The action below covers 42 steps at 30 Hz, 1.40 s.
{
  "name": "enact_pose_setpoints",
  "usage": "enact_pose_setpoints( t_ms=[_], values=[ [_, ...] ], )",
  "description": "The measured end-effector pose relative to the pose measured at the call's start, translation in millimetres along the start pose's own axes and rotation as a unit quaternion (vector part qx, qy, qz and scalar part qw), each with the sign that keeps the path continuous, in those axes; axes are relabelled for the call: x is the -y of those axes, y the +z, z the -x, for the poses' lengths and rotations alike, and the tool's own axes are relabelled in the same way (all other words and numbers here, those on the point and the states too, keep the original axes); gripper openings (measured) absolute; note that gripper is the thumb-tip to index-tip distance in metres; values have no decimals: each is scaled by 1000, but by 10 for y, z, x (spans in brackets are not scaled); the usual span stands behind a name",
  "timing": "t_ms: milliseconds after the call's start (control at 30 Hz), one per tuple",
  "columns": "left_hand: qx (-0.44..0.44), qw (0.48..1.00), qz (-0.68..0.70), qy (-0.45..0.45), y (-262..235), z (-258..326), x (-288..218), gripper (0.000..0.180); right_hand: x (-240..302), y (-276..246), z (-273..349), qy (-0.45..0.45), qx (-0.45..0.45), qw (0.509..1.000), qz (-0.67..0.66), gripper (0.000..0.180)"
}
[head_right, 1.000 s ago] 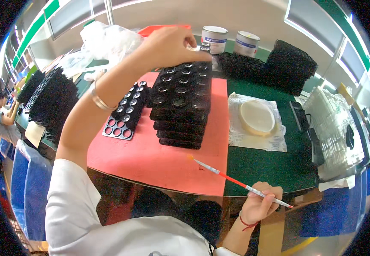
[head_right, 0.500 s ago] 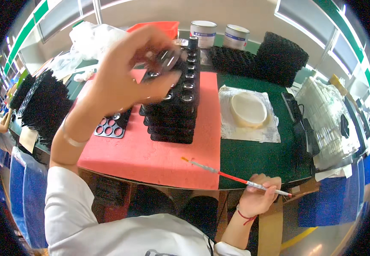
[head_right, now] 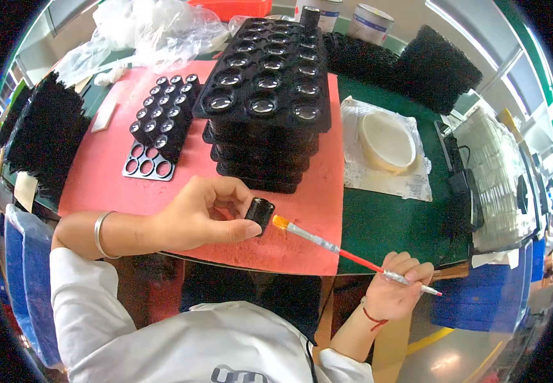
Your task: Apply a sealant or coating to small light fixture components using a brush and organize them into a tray.
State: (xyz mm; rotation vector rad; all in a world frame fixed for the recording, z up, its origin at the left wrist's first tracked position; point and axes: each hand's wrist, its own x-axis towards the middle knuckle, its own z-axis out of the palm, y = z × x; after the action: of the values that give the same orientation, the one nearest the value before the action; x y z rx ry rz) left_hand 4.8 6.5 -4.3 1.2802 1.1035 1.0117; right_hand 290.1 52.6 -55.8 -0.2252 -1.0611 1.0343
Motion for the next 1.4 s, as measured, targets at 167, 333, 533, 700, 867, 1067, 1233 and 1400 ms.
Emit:
enact_pose_setpoints(
  t_ms=[167,333,533,700,867,1067,1233,1400],
  values=[
    [-3,1000,-2,-11,-9,20,1,28,-13,-25,24,-14,57,996,71,24],
    [16,999,-18,-31,-23,21,-12,20,-18,-16,36,-16,46,994,93,26],
    [23,999,-17,-23,-24,29,-22,19,-18,-14,22,-19,48,992,117,26],
    [27,998,52,-10,-20,37,1,26,-21,-25,23,-24,43,992,117,25],
    [50,996,79,10,-26,25,64,26,-23,-19,23,-26,33,992,118,25],
    [67,993,90,20,-31,28,64,27,-23,17,30,-26,-20,995,98,24],
    [78,997,-12,-6,-97,163,-137,30,-19,36,7,-15,-30,999,23,24],
    [-56,887,-353,293,-347,383,-299,31,21,16,19,-6,-33,999,-8,23]
  ],
)
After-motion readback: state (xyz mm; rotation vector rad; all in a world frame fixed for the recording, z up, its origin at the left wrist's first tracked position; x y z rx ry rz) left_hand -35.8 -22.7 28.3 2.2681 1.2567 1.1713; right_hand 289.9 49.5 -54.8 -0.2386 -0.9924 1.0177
